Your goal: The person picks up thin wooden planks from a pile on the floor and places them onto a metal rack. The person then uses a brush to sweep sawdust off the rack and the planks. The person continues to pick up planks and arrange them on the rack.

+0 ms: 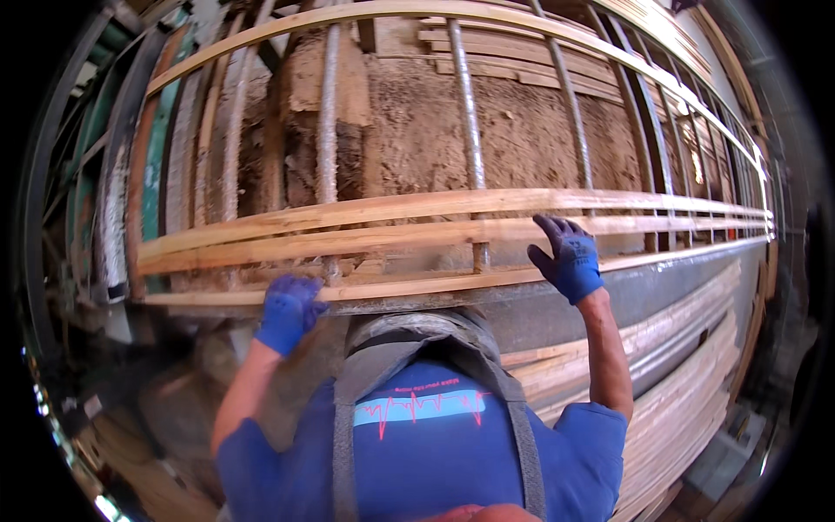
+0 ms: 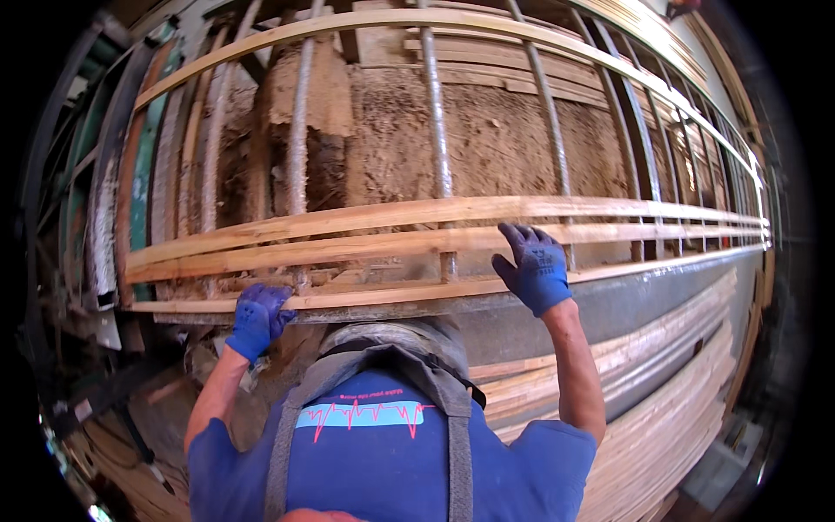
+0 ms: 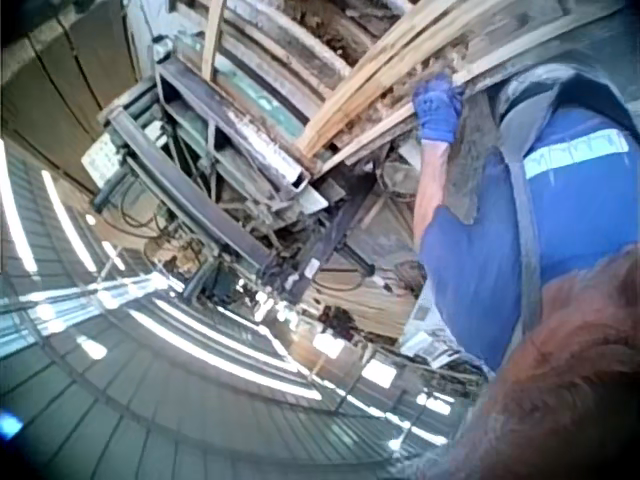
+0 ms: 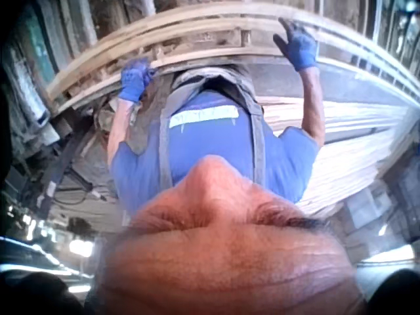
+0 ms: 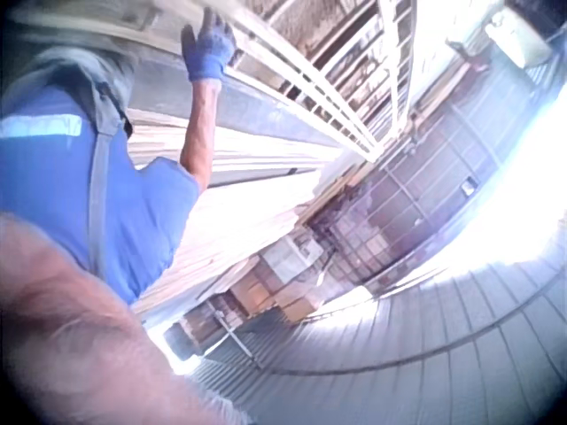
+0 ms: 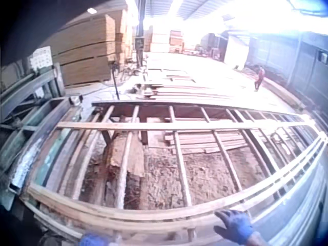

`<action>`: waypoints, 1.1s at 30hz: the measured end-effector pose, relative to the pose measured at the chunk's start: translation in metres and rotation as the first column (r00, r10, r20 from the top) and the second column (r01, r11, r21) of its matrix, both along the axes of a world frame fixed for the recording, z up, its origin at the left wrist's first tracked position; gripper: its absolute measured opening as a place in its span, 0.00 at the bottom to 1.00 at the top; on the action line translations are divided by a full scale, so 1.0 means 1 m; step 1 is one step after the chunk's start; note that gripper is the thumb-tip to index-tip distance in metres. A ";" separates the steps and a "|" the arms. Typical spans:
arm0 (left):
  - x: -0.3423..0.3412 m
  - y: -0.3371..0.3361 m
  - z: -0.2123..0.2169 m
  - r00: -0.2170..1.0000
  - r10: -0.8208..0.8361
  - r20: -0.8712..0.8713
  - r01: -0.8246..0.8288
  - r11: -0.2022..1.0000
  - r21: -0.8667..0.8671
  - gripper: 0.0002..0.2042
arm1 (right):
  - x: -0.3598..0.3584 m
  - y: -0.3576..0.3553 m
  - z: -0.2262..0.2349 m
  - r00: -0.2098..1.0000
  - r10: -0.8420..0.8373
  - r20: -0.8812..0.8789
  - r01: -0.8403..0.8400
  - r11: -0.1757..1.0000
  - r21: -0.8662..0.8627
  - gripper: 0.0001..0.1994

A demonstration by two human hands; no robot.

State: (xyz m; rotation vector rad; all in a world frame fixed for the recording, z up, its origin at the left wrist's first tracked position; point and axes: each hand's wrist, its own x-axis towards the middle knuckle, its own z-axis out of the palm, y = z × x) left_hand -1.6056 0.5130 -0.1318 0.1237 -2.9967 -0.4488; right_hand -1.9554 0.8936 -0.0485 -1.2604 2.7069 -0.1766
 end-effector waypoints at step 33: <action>-0.083 -0.033 -0.099 0.993 0.114 -0.031 -0.107 0.978 0.179 0.13 | -0.013 -0.015 -0.043 0.969 0.235 -0.077 -0.240 0.968 -0.069 0.05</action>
